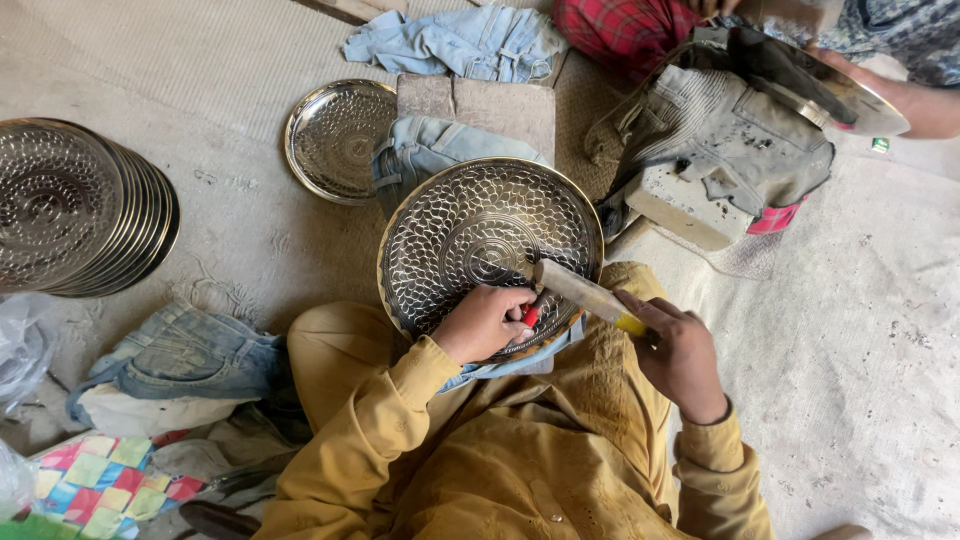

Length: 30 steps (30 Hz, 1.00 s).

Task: The person sits on the floor with a decorative brass tray on their lap and hammers a punch along the tray's embossed pattern, working the design section by section. They reposition the punch with one hand while striking it with a mallet held in the other hand.

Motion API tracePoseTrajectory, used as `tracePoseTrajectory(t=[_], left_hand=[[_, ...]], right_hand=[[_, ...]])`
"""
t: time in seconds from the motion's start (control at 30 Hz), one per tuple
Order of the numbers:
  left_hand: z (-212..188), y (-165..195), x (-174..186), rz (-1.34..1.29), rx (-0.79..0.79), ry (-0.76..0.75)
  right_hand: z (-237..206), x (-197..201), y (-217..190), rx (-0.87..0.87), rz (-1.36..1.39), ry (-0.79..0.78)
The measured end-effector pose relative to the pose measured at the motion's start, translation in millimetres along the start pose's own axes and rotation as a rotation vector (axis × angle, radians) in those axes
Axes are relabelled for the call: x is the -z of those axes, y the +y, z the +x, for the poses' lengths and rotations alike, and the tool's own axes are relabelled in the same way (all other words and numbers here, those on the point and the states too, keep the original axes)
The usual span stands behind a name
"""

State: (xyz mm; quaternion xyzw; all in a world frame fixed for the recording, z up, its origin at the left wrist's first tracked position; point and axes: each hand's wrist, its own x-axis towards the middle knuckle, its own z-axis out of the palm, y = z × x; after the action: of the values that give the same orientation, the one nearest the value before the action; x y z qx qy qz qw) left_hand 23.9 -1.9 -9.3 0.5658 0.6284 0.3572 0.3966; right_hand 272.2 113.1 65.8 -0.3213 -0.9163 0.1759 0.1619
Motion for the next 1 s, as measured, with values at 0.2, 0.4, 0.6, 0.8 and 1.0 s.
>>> tracePoseTrajectory(t=[0.2,0.4,0.6,0.8,1.0], left_hand=[[-3,2,3,-0.005,-0.027,0.002],[-6,6,8,0.007,-0.024,0.022],[-8,7,11,-0.033,-0.077,0.039],[-8,7,13,-0.011,-0.017,0.013],[-8,4,13,-0.037,-0.046,0.008]], right_hand=[[-2,-1,1,-0.102,0.055,-0.069],[-5,-6,3,-0.152,0.042,-0.094],[-8,-9,3,-0.057,0.169,0.028],[-12,-11,3,-0.11,0.141,-0.04],[-12,-16,8,-0.123,0.132,-0.039]])
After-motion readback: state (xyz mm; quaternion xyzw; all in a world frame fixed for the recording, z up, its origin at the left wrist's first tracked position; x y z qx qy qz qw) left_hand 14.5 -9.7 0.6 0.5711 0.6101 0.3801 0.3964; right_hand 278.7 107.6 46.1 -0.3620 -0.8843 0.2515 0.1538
